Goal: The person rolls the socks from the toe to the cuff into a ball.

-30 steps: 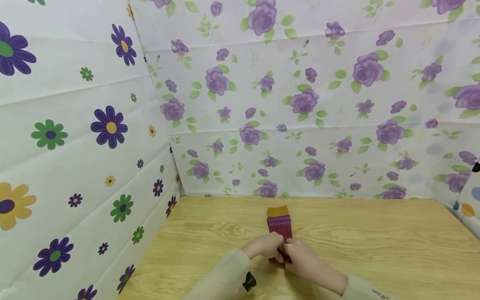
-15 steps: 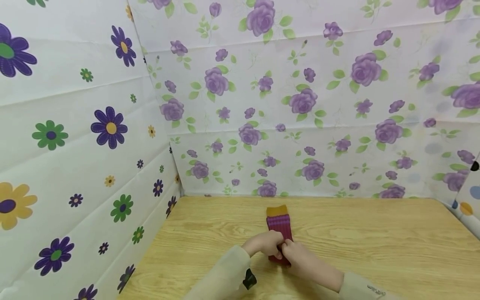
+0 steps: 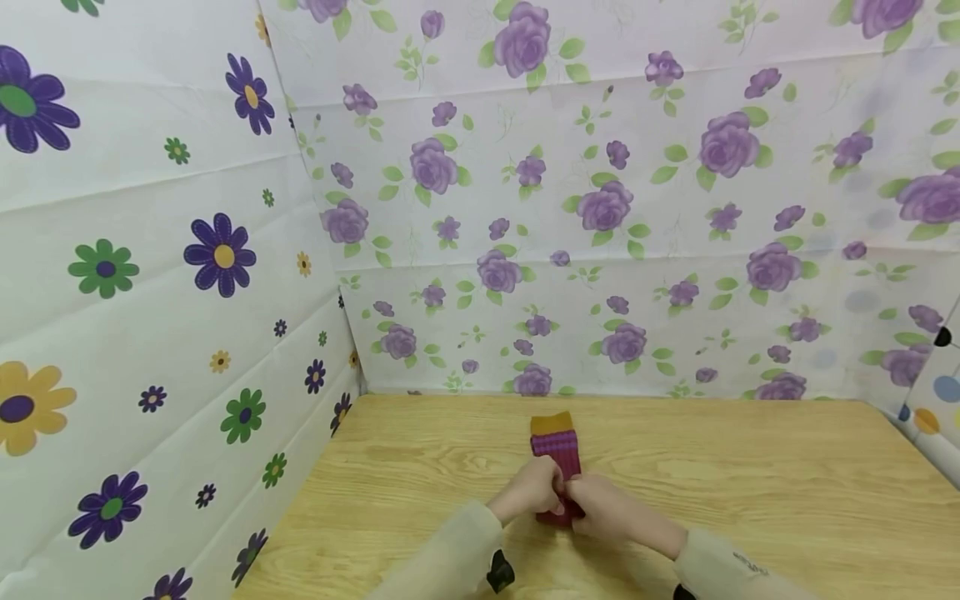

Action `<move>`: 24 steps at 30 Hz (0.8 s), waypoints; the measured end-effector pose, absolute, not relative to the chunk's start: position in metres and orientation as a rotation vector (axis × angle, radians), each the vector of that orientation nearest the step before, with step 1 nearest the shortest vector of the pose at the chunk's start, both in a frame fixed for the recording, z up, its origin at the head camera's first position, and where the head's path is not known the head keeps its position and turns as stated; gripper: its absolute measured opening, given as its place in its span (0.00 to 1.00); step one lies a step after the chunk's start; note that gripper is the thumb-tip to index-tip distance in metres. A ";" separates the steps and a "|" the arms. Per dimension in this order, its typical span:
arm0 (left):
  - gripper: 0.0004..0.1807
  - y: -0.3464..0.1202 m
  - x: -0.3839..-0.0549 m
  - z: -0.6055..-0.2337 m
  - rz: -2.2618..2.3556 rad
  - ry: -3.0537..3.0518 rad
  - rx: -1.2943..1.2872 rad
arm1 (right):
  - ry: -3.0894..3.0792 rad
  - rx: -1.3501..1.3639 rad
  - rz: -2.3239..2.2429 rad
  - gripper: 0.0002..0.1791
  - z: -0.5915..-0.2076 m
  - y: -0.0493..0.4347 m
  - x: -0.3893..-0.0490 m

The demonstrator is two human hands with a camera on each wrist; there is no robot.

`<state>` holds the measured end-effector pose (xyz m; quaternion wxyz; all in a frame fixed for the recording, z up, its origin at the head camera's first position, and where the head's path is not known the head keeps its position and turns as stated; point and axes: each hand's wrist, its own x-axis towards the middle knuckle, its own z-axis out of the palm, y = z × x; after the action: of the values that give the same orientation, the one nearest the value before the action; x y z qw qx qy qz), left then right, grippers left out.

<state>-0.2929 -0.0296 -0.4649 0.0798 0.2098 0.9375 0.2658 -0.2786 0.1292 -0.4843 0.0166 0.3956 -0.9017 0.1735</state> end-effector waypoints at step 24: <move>0.16 -0.036 -0.291 -0.472 0.577 2.826 0.888 | -3.120 0.926 0.957 0.14 -0.482 0.131 -0.291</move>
<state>-0.2907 -0.0357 -0.4721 0.0616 0.2935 0.9347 0.1909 -0.2911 0.1309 -0.4821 -0.1249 0.2709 -0.9125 0.2799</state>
